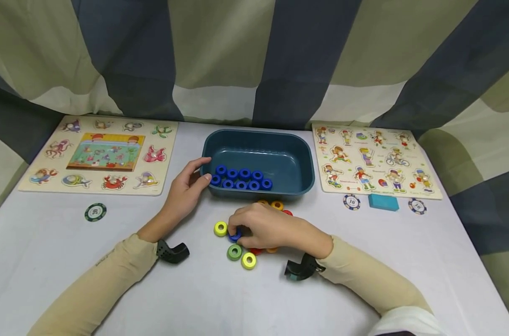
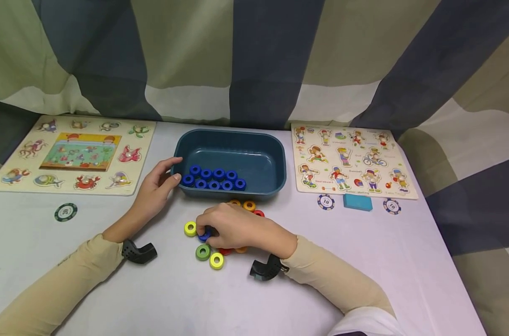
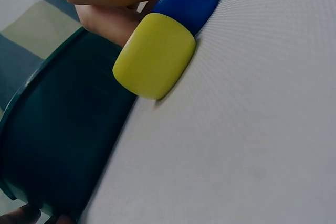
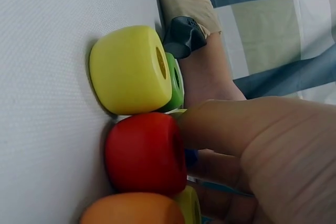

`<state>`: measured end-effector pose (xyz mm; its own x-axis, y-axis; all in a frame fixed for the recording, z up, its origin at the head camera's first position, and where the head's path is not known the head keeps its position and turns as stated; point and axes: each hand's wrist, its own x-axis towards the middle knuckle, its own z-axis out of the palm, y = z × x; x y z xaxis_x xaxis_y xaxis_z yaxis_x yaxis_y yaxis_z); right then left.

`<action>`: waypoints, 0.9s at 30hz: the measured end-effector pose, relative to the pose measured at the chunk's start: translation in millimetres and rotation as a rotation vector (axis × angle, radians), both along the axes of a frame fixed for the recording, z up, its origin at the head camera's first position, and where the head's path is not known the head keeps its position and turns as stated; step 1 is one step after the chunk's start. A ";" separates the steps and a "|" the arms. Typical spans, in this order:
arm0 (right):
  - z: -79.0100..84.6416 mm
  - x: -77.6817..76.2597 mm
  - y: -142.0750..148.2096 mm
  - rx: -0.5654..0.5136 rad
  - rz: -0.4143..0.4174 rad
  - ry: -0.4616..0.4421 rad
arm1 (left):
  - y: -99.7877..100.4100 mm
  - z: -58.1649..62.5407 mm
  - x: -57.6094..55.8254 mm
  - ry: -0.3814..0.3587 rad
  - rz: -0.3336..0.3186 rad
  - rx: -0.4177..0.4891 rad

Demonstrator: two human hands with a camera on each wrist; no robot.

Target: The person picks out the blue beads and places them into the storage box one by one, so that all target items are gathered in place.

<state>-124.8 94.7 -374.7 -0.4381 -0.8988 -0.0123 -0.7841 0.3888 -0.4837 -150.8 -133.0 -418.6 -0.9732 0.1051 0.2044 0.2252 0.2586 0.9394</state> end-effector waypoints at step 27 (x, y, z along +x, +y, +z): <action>16.5 -68.2 60.9 -0.186 -0.609 0.148 | -0.1 -0.5 0.6 -0.001 0.002 -0.014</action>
